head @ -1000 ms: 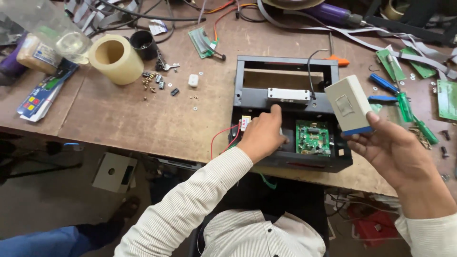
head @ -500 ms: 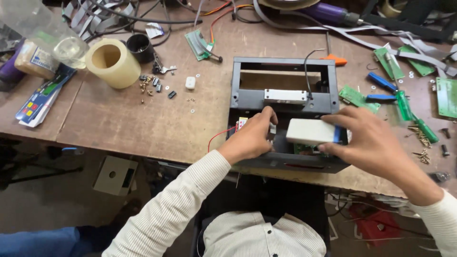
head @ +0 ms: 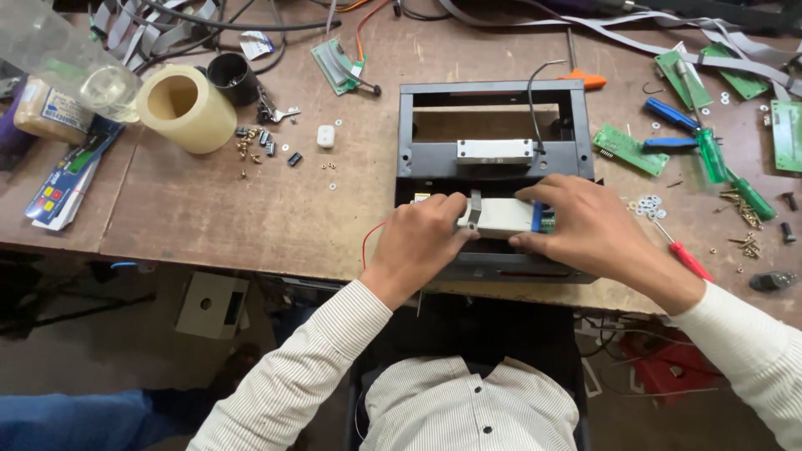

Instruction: The person works on a black metal enclosure on a workbench, positioning a small transformer module with red and green wires inside the frame and routing its wires. They then place a white rectangular component into the enclosure, secure it, and use a screwdriver to drive screws into the assembly.

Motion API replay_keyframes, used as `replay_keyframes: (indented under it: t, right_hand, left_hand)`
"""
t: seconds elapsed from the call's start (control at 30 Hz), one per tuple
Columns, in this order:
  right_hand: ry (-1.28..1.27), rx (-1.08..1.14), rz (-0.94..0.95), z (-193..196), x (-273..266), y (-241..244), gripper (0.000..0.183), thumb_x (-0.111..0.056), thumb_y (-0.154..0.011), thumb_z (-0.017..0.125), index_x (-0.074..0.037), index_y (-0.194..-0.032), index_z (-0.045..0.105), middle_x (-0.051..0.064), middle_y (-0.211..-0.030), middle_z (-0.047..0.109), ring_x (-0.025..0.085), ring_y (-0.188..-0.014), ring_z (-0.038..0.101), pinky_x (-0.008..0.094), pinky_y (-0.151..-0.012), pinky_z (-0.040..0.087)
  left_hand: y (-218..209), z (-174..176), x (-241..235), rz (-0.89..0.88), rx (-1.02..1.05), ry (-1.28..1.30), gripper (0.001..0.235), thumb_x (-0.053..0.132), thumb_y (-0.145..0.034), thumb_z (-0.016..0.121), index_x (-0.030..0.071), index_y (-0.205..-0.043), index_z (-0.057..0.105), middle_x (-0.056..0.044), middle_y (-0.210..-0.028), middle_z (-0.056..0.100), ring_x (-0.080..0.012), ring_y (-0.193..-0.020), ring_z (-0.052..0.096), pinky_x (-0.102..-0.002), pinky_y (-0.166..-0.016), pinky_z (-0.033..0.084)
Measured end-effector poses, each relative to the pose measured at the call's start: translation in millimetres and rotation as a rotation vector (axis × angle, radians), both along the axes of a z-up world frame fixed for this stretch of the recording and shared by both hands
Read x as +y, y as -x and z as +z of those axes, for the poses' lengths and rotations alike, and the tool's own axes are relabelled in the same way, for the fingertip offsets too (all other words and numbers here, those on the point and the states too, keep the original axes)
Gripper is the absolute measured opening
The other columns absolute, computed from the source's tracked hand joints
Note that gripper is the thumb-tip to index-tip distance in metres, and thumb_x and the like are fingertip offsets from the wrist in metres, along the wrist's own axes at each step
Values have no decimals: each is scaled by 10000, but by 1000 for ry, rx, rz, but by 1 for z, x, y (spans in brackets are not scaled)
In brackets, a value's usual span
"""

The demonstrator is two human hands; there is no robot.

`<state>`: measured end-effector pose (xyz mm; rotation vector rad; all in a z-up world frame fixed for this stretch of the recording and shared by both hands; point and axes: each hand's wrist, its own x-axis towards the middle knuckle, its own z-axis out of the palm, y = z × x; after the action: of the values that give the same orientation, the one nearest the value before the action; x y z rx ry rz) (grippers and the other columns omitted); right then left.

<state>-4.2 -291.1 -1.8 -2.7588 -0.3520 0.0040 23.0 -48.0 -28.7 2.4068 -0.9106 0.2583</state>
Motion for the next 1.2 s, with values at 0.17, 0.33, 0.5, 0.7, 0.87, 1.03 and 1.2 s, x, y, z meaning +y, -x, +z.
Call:
replay_keyframes:
  t: [0.17, 0.33, 0.5, 0.7, 0.87, 1.03, 1.2]
  right_hand:
    - [-70, 48, -2, -6, 14, -10, 650, -454, -666, 864, -65, -1166, 720, 142, -1019, 726, 342, -990, 690, 452, -860, 541]
    - [-90, 37, -6, 0, 29, -16, 593, -364, -649, 901, -53, -1115, 707, 169, -915, 717, 360, -929, 669, 462, -812, 536]
    - [-118, 46, 2, -11, 29, -18, 556, -295, -679, 883, -41, -1126, 671, 176, -923, 715, 358, -921, 678, 466, -813, 534]
    - [-135, -29, 105, -26, 21, -20, 518, -252, -701, 857, -23, -1128, 672, 174, -1005, 721, 364, -973, 673, 467, -860, 525]
    - [-129, -35, 102, -21, 22, -18, 523, -216, -695, 838, -11, -1148, 674, 173, -1041, 721, 361, -1006, 668, 462, -899, 523]
    - [-110, 12, 88, -18, 24, -19, 536, -216, -697, 845, -12, -1163, 678, 164, -1060, 721, 353, -1034, 665, 458, -917, 522]
    - [-111, 10, 142, -20, 14, -20, 599, -192, -682, 849, -2, -1214, 650, 174, -1097, 706, 359, -1059, 654, 458, -921, 521]
  left_hand:
    - [-3, 11, 4, 23, -93, 62, 391, 307, -736, 879, 77, -912, 617, -60, -817, 672, -265, -805, 691, -415, -639, 551]
    - [-4, 11, 4, 29, -103, 46, 428, 307, -704, 901, 93, -969, 641, -39, -871, 684, -242, -869, 681, -397, -651, 552]
    - [-5, 9, 5, 9, -103, 64, 490, 294, -674, 912, 94, -1036, 649, -49, -927, 684, -254, -923, 671, -403, -702, 563]
    - [-13, 13, 7, -30, -48, 41, 546, 334, -635, 928, 100, -1045, 653, -61, -932, 688, -268, -939, 662, -416, -732, 560]
    - [-28, 13, 14, -101, -3, -169, 700, 330, -566, 929, 67, -1151, 648, -73, -985, 696, -289, -987, 622, -424, -820, 540]
    - [-37, 21, 9, -134, -3, -358, 591, 281, -601, 910, 69, -1104, 682, -62, -883, 710, -277, -996, 595, -430, -804, 479]
    - [-38, 15, 13, -160, -29, -253, 496, 216, -588, 865, 53, -1041, 743, -40, -896, 739, -265, -945, 581, -410, -790, 470]
